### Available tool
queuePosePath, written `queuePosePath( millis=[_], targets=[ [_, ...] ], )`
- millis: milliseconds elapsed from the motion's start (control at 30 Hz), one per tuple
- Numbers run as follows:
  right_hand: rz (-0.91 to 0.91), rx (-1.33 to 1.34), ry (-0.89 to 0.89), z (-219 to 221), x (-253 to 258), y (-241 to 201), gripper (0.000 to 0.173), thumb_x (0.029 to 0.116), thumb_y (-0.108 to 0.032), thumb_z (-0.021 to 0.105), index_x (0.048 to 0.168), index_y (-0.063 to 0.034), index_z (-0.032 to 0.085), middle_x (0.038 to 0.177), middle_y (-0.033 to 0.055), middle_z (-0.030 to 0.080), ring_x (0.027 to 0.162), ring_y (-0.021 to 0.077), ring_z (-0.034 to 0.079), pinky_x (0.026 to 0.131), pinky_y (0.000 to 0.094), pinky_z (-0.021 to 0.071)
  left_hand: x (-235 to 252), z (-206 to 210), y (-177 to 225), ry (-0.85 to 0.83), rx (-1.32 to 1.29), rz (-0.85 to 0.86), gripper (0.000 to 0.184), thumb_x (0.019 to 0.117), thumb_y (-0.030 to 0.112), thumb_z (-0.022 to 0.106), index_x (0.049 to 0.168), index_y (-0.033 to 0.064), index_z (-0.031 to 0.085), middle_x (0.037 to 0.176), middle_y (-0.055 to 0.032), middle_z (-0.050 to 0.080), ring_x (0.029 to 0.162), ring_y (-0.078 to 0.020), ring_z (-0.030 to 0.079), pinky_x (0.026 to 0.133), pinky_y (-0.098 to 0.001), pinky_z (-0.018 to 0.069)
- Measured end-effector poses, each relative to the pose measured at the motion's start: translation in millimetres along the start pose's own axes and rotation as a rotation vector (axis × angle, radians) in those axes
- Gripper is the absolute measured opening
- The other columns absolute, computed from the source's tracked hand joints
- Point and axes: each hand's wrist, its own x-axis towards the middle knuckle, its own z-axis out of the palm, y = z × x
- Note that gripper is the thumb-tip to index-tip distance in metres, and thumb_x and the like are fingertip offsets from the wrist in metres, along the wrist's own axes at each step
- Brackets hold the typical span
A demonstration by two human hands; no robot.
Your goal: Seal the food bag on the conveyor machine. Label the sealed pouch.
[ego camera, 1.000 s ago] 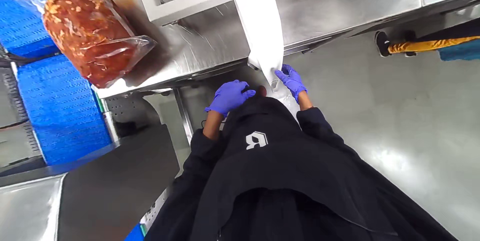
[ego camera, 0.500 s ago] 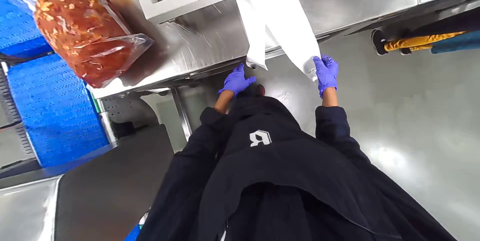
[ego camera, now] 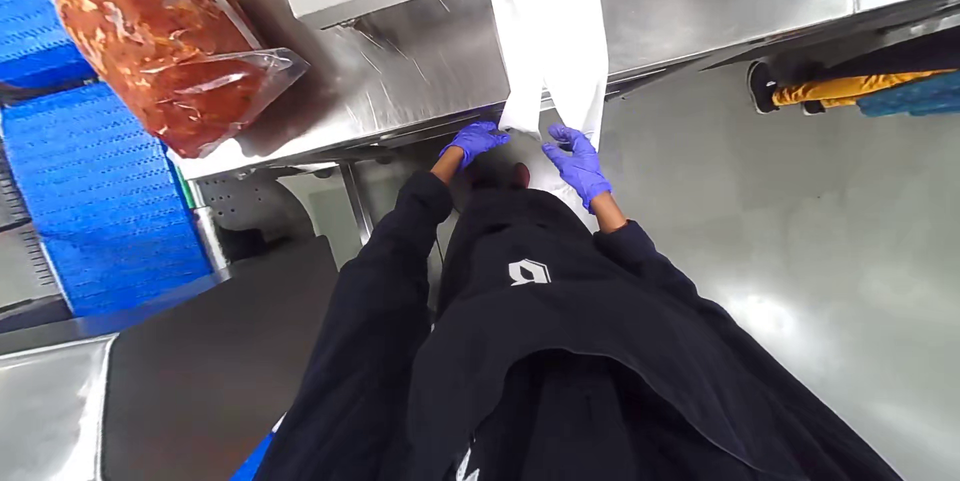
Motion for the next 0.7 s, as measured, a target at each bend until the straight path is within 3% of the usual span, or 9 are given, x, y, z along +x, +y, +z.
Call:
queuePosePath(
  millis=[100,167,267,333,433,500,533,633,700],
  targets=[
    [0.108,-0.129,-0.129,15.1,21.4,22.9,0.066,0.0930,-0.026,0.076,0.150,-0.0080,0.048,0.150,0.0189,0.051,0.135,0.0336,0.053,0.108,0.0524,0.0466,-21.1,-9.1,25.6,-0.070,-0.022,-0.188,0.039,0.1021,0.031,0.063,0.127,0.0011,0.065,0.134,-0.0210,0.062,0.127,-0.0346,0.056,0.109,-0.0567,0.0393],
    [0.130,-0.170,-0.182,21.9,34.9,37.0,0.075,0.0880,-0.027,0.082,0.151,-0.0086,0.046,0.156,0.0199,0.045,0.140,0.0376,0.047,0.110,0.0572,0.0430,-20.7,-5.6,7.8,0.014,-0.006,-0.069,0.038,0.0983,0.035,0.068,0.113,-0.0003,0.070,0.116,-0.0221,0.067,0.112,-0.0354,0.062,0.099,-0.0594,0.0454],
    [0.050,-0.072,-0.309,25.8,38.8,43.5,0.043,0.0923,-0.025,0.077,0.129,-0.0059,0.066,0.141,0.0143,0.059,0.128,0.0268,0.057,0.105,0.0484,0.0488,-36.0,-14.0,3.0,0.031,0.008,0.045,0.035,0.1003,0.033,0.065,0.103,-0.0022,0.070,0.104,-0.0213,0.067,0.100,-0.0338,0.062,0.091,-0.0592,0.0466],
    [-0.035,0.024,-0.427,24.0,33.0,34.7,0.034,0.0987,-0.022,0.068,0.127,-0.0025,0.065,0.124,0.0124,0.067,0.110,0.0164,0.064,0.096,0.0371,0.0522,-60.4,-19.6,12.0,0.076,-0.041,0.096,0.032,0.1023,0.028,0.061,0.099,-0.0017,0.071,0.096,-0.0181,0.067,0.089,-0.0289,0.061,0.082,-0.0548,0.0473],
    [-0.064,0.049,-0.518,18.3,15.6,6.2,0.078,0.0804,-0.017,0.084,0.147,-0.0019,0.046,0.139,0.0158,0.059,0.126,0.0188,0.058,0.108,0.0356,0.0474,-132.9,-28.2,59.5,0.166,-0.115,0.040,0.032,0.1049,0.027,0.058,0.101,-0.0030,0.069,0.095,-0.0217,0.065,0.086,-0.0334,0.059,0.079,-0.0569,0.0461],
    [-0.071,0.009,-0.466,22.2,5.0,-5.8,0.097,0.0693,-0.020,0.093,0.151,-0.0049,0.042,0.142,0.0146,0.058,0.130,0.0186,0.056,0.111,0.0365,0.0452,-142.5,-28.8,61.2,0.194,-0.126,0.052,0.031,0.1043,0.029,0.059,0.104,-0.0001,0.071,0.096,-0.0201,0.067,0.086,-0.0320,0.060,0.079,-0.0552,0.0479],
    [-0.090,0.016,-0.384,27.3,1.0,-8.8,0.090,0.0690,-0.021,0.092,0.146,-0.0039,0.048,0.134,0.0137,0.063,0.124,0.0177,0.059,0.108,0.0368,0.0479,-133.0,-28.2,53.1,0.206,-0.108,0.114,0.032,0.1037,0.031,0.060,0.100,0.0010,0.071,0.091,-0.0178,0.066,0.081,-0.0294,0.060,0.075,-0.0526,0.0482],
    [-0.230,0.112,-0.165,32.1,-6.3,-12.7,0.040,0.0851,-0.012,0.078,0.120,0.0008,0.064,0.106,0.0094,0.071,0.099,0.0113,0.068,0.091,0.0334,0.0562,-106.5,-28.6,41.9,0.282,-0.056,0.290,0.039,0.1038,0.036,0.059,0.084,0.0027,0.066,0.074,-0.0114,0.059,0.069,-0.0252,0.056,0.066,-0.0494,0.0459],
    [-0.335,0.176,-0.091,24.5,-9.2,-16.9,0.032,0.0928,-0.006,0.064,0.123,0.0048,0.063,0.108,0.0093,0.070,0.098,0.0076,0.066,0.091,0.0290,0.0553,-115.5,-32.8,51.2,0.358,-0.069,0.291,0.041,0.1047,0.038,0.056,0.083,0.0042,0.064,0.073,-0.0106,0.057,0.068,-0.0251,0.056,0.063,-0.0492,0.0449]
  ],
)
